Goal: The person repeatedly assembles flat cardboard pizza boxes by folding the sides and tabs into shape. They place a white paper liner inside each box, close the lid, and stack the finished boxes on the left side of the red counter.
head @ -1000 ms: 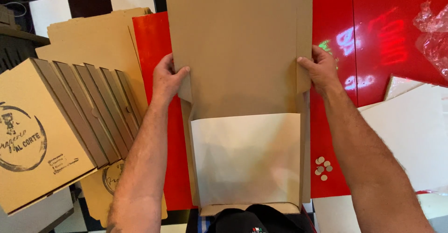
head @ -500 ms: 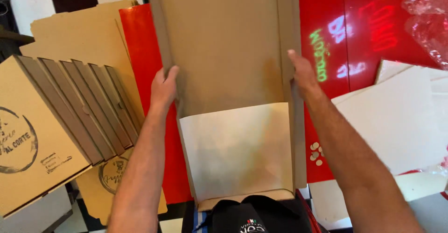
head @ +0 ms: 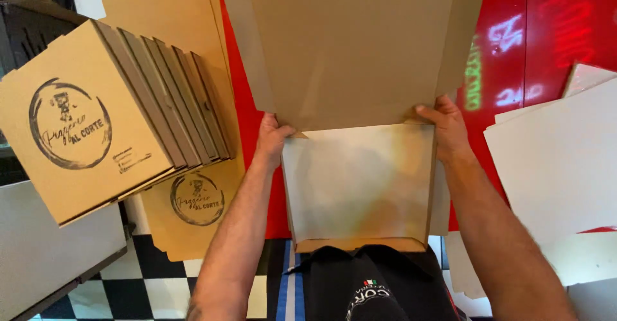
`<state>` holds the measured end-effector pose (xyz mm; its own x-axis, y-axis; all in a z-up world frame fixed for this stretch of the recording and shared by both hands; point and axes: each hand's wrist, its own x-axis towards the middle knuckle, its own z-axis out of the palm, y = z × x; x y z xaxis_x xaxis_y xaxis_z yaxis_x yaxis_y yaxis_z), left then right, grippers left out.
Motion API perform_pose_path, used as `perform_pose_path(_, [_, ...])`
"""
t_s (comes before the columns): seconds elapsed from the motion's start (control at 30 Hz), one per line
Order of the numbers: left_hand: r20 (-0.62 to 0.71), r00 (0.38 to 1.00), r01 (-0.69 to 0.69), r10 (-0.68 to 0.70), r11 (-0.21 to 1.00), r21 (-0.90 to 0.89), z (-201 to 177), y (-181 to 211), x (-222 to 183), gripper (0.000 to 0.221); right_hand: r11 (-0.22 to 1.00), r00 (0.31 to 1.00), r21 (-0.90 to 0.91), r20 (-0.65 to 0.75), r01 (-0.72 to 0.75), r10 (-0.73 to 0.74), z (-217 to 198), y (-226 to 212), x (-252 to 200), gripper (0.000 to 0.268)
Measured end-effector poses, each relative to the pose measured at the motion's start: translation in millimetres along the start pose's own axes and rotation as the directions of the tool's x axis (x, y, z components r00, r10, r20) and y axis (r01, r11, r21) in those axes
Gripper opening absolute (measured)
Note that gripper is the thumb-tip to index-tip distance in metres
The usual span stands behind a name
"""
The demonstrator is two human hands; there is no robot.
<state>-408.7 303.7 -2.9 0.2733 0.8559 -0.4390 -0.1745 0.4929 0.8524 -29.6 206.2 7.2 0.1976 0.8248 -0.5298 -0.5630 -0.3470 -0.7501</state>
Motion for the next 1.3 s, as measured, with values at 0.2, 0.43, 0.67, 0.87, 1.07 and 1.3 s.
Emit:
perform_pose_path(0.2, [-0.113,0.991,0.08,-0.074,0.996,0.047,-1,1,-9,0.037,0.983,0.984,0.046,0.034,0.176,-0.177,-2,11,-6,0.037])
perform_pose_path(0.43, [-0.102,0.994,0.031,-0.026,0.999,0.044,-5,-14,-16,0.03,0.978,0.978,-0.003,0.006,0.211,-0.211,-21,32,-8,0.049])
perform_pose_path(0.67, [0.261,0.949,-0.075,0.179,0.928,-0.366,-40,-50,-2,0.024,0.989,0.908,0.055,0.393,0.137,-0.148,-66,32,-4,0.032])
perform_pose_path(0.87, [0.002,0.919,-0.351,0.395,0.815,0.46,9,82,-63,0.027,0.482,0.826,-0.678,0.378,0.555,-0.419,-53,-57,-60,0.032])
perform_pose_path(1.07, [0.349,0.781,-0.548,0.518,0.299,0.781,38,167,-77,0.013,-0.003,0.712,-0.782,0.568,0.623,-0.414,-8,-145,-68,0.034])
perform_pose_path(1.3, [0.351,0.8,-0.497,0.488,0.209,0.842,79,205,-121,0.027,-0.186,0.666,-0.752,0.65,0.632,-0.366,12,-141,-102,0.019])
